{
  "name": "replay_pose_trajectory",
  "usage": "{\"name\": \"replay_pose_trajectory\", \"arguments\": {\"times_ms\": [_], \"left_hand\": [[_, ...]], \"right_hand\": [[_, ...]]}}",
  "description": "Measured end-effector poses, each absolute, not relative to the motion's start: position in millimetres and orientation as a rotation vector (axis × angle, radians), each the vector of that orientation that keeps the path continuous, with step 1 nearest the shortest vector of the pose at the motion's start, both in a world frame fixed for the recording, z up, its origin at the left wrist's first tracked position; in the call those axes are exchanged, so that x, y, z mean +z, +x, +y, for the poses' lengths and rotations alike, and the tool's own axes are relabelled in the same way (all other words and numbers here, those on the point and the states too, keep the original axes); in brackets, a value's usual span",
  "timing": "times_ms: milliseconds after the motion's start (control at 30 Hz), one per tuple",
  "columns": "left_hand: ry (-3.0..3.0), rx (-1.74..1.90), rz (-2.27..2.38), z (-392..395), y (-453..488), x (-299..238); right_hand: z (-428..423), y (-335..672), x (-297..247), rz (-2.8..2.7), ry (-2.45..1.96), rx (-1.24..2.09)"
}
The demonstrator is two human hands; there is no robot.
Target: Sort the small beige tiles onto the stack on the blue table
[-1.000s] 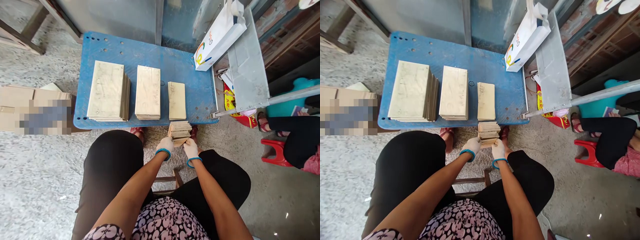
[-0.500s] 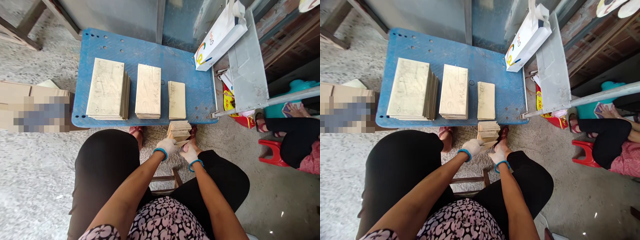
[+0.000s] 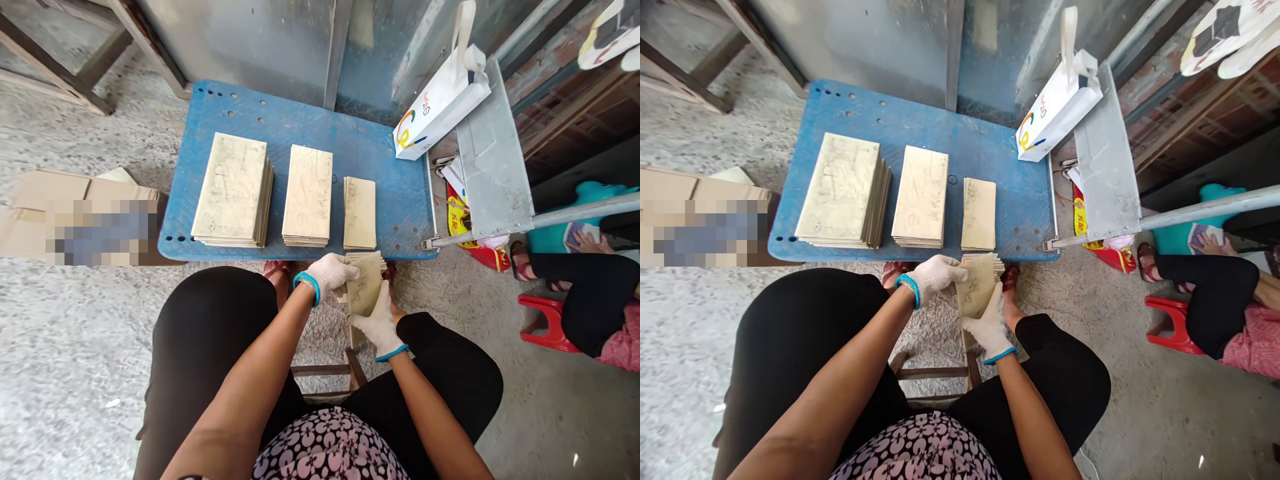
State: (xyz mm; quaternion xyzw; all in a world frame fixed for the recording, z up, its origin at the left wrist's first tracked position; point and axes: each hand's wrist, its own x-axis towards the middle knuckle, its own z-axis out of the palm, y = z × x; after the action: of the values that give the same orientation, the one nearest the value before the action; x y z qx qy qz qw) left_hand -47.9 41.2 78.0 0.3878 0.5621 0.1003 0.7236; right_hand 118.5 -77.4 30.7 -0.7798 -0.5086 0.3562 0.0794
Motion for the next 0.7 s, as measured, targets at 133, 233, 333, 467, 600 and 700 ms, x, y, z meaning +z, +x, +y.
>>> {"name": "replay_pose_trajectory", "arguments": {"times_ms": [133, 233, 333, 467, 600, 700], "left_hand": [[0.745, 0.240, 1.239, 42.1, -47.0, 78.9], [0.749, 0.277, 1.241, 43.2, -41.5, 76.5], [0.745, 0.426, 1.241, 50.7, -29.6, 72.6], [0.722, 0.644, 1.452, 67.7, -10.3, 63.4], [0.789, 0.611, 1.670, 79.9, -3.1, 51.1], [0.873, 0.509, 1.719, 85.8, -5.6, 41.6]], "right_hand": [[-77.6, 103.2, 43.8, -1.539, -2.412, 1.025], [-69.0, 99.0, 49.1, -1.480, -2.480, 1.029], [-48.8, 105.1, 52.8, -1.358, -2.518, 0.968], [7.4, 123.2, 61.5, -1.261, -2.583, 0.827], [81.8, 133.4, 73.5, -1.325, -2.701, 0.738], [133.1, 128.6, 74.1, -1.388, -2.748, 0.710]]}}
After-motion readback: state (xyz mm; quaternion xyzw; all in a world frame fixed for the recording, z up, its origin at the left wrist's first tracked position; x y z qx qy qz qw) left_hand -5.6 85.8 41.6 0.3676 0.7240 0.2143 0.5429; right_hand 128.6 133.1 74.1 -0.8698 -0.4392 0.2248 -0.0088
